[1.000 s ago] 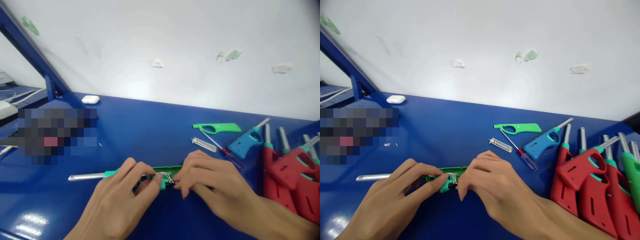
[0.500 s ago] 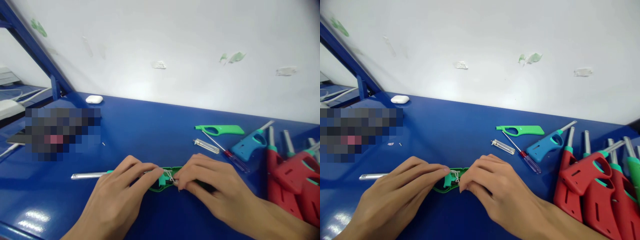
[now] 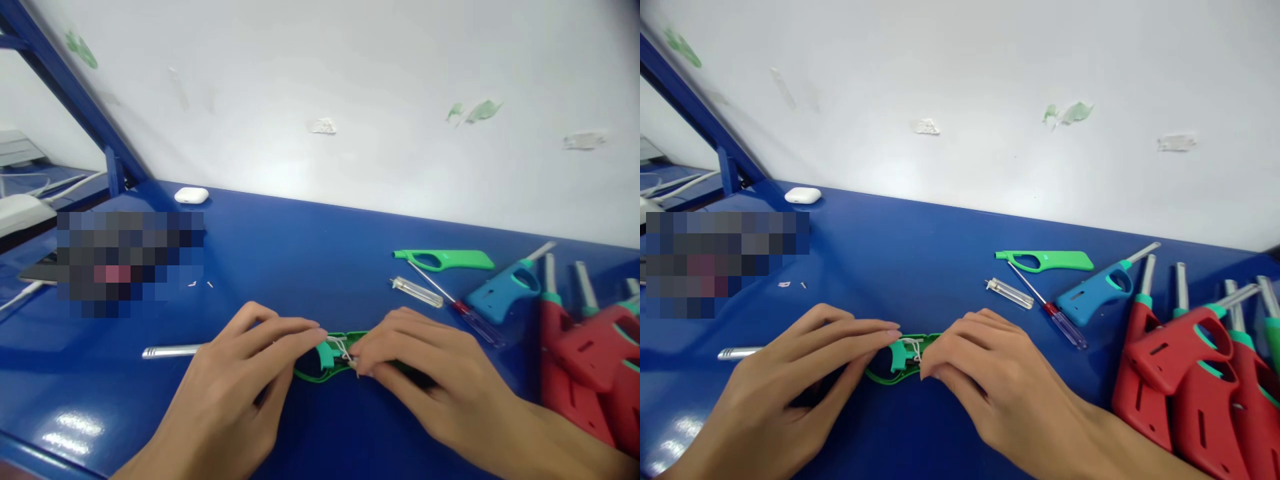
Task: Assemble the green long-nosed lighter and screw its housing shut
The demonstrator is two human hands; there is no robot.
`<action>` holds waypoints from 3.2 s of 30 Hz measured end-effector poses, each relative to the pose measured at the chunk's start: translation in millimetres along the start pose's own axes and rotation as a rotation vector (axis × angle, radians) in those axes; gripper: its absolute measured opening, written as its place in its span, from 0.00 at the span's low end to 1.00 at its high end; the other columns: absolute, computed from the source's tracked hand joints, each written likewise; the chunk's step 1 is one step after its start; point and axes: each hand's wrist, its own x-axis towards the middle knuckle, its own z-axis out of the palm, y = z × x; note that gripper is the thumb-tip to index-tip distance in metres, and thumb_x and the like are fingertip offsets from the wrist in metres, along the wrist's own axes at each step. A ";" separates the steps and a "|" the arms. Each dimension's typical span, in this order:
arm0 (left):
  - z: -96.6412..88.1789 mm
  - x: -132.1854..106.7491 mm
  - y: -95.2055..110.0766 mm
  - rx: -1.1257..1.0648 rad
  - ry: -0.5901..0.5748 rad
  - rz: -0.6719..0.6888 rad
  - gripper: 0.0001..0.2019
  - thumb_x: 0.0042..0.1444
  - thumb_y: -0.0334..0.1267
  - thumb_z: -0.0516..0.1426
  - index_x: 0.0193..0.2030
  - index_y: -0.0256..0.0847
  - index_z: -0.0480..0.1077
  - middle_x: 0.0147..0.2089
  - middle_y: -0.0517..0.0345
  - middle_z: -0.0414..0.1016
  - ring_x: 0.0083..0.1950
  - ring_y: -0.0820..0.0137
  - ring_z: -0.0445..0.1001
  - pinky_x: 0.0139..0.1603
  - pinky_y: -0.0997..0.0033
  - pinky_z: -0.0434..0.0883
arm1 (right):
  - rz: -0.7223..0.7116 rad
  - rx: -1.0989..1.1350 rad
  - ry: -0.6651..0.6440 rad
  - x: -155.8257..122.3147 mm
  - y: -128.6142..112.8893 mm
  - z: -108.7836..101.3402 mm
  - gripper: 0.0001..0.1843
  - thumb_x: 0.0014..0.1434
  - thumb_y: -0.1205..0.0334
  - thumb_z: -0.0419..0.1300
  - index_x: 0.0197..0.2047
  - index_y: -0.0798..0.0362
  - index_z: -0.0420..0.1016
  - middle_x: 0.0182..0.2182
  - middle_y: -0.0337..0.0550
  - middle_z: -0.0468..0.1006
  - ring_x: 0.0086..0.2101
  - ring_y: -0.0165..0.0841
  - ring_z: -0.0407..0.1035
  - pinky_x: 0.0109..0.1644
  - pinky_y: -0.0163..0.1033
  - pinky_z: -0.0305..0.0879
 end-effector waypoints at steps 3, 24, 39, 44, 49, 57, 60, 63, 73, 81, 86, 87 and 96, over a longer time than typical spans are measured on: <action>-2.3 -0.2 1.5 0.028 0.038 -0.070 0.13 0.69 0.28 0.56 0.52 0.49 0.76 0.48 0.66 0.82 0.47 0.74 0.73 0.46 0.76 0.74 | 0.007 -0.018 0.002 0.1 -0.5 -0.3 0.12 0.72 0.77 0.57 0.46 0.49 0.74 0.42 0.34 0.82 0.39 0.28 0.75 0.49 0.36 0.67; -4.0 0.6 -10.2 0.113 -0.016 -0.016 0.16 0.68 0.25 0.50 0.46 0.45 0.78 0.43 0.62 0.82 0.41 0.73 0.78 0.41 0.75 0.76 | 0.008 -0.076 0.010 -0.8 0.3 1.2 0.13 0.71 0.77 0.57 0.47 0.49 0.74 0.43 0.29 0.82 0.41 0.25 0.75 0.52 0.31 0.65; -2.1 -1.1 -6.9 0.077 -0.058 -0.135 0.10 0.70 0.29 0.52 0.45 0.49 0.71 0.40 0.65 0.76 0.39 0.73 0.76 0.38 0.75 0.71 | 0.004 -0.131 0.016 -1.9 -1.3 0.6 0.13 0.71 0.76 0.57 0.46 0.48 0.75 0.43 0.30 0.83 0.41 0.25 0.78 0.50 0.32 0.69; -2.2 -1.8 -5.3 0.063 -0.053 -0.164 0.08 0.71 0.31 0.52 0.46 0.50 0.70 0.38 0.67 0.75 0.36 0.75 0.76 0.35 0.76 0.69 | 0.012 -0.144 0.019 -1.4 -1.5 0.4 0.12 0.71 0.75 0.57 0.46 0.48 0.76 0.43 0.29 0.83 0.41 0.24 0.77 0.50 0.31 0.68; 0.0 -3.7 -7.6 0.031 -0.049 -0.141 0.10 0.71 0.28 0.51 0.47 0.47 0.70 0.44 0.63 0.76 0.43 0.75 0.77 0.44 0.76 0.71 | 0.019 -0.134 0.015 -1.3 -1.8 0.2 0.12 0.72 0.75 0.57 0.46 0.48 0.76 0.43 0.29 0.83 0.41 0.24 0.77 0.50 0.30 0.68; -1.9 -2.8 0.3 0.061 -0.048 -0.169 0.08 0.70 0.30 0.52 0.48 0.47 0.69 0.44 0.62 0.74 0.43 0.74 0.75 0.44 0.74 0.70 | 0.004 -0.138 0.014 -1.8 -1.7 1.1 0.12 0.72 0.76 0.56 0.46 0.48 0.75 0.43 0.29 0.83 0.41 0.25 0.76 0.49 0.32 0.68; -2.0 -1.6 -0.5 0.061 -0.057 -0.152 0.07 0.70 0.30 0.53 0.48 0.47 0.69 0.43 0.62 0.74 0.42 0.73 0.75 0.43 0.74 0.70 | -0.001 -0.141 0.016 -2.0 -1.6 1.6 0.13 0.71 0.76 0.56 0.46 0.49 0.75 0.43 0.29 0.83 0.41 0.24 0.76 0.49 0.31 0.68; -1.7 -0.6 -1.1 0.054 -0.047 -0.117 0.08 0.70 0.29 0.53 0.46 0.46 0.70 0.44 0.62 0.75 0.43 0.73 0.76 0.45 0.74 0.71 | -0.004 -0.151 0.018 -2.2 -1.5 1.8 0.13 0.71 0.77 0.55 0.45 0.49 0.75 0.42 0.29 0.83 0.41 0.24 0.76 0.50 0.30 0.67; -1.7 0.6 -3.4 0.071 -0.041 -0.073 0.08 0.71 0.31 0.53 0.46 0.47 0.72 0.45 0.65 0.77 0.44 0.76 0.77 0.48 0.79 0.70 | -0.027 -0.172 0.002 -1.9 -0.9 1.9 0.14 0.72 0.77 0.54 0.46 0.49 0.74 0.43 0.30 0.83 0.41 0.24 0.76 0.49 0.32 0.66; 1.0 -1.3 -8.5 0.132 -0.047 -0.029 0.10 0.76 0.33 0.48 0.46 0.46 0.69 0.42 0.65 0.76 0.40 0.74 0.77 0.41 0.73 0.71 | -0.060 -0.208 0.006 -2.2 0.6 2.7 0.15 0.70 0.79 0.53 0.47 0.49 0.74 0.43 0.30 0.83 0.40 0.25 0.77 0.49 0.33 0.66; 1.7 -2.0 -10.4 0.138 -0.066 -0.017 0.10 0.76 0.32 0.47 0.47 0.45 0.69 0.43 0.63 0.77 0.42 0.72 0.77 0.42 0.71 0.71 | -0.065 -0.209 0.001 -1.8 0.7 3.0 0.16 0.70 0.79 0.53 0.48 0.49 0.74 0.43 0.30 0.83 0.40 0.26 0.77 0.49 0.34 0.65; 1.8 -2.4 -10.8 0.138 -0.068 -0.013 0.11 0.75 0.31 0.47 0.47 0.45 0.69 0.44 0.63 0.77 0.42 0.71 0.77 0.42 0.71 0.71 | -0.066 -0.210 0.004 -1.9 0.7 3.1 0.16 0.70 0.79 0.53 0.47 0.49 0.74 0.43 0.30 0.83 0.40 0.26 0.77 0.49 0.34 0.66; 2.2 -3.5 -7.1 0.109 -0.070 -0.044 0.08 0.73 0.30 0.51 0.49 0.46 0.69 0.47 0.60 0.75 0.46 0.69 0.75 0.46 0.68 0.73 | -0.072 -0.230 0.004 -3.0 0.9 3.3 0.14 0.73 0.77 0.53 0.48 0.49 0.73 0.43 0.30 0.84 0.39 0.26 0.77 0.49 0.35 0.66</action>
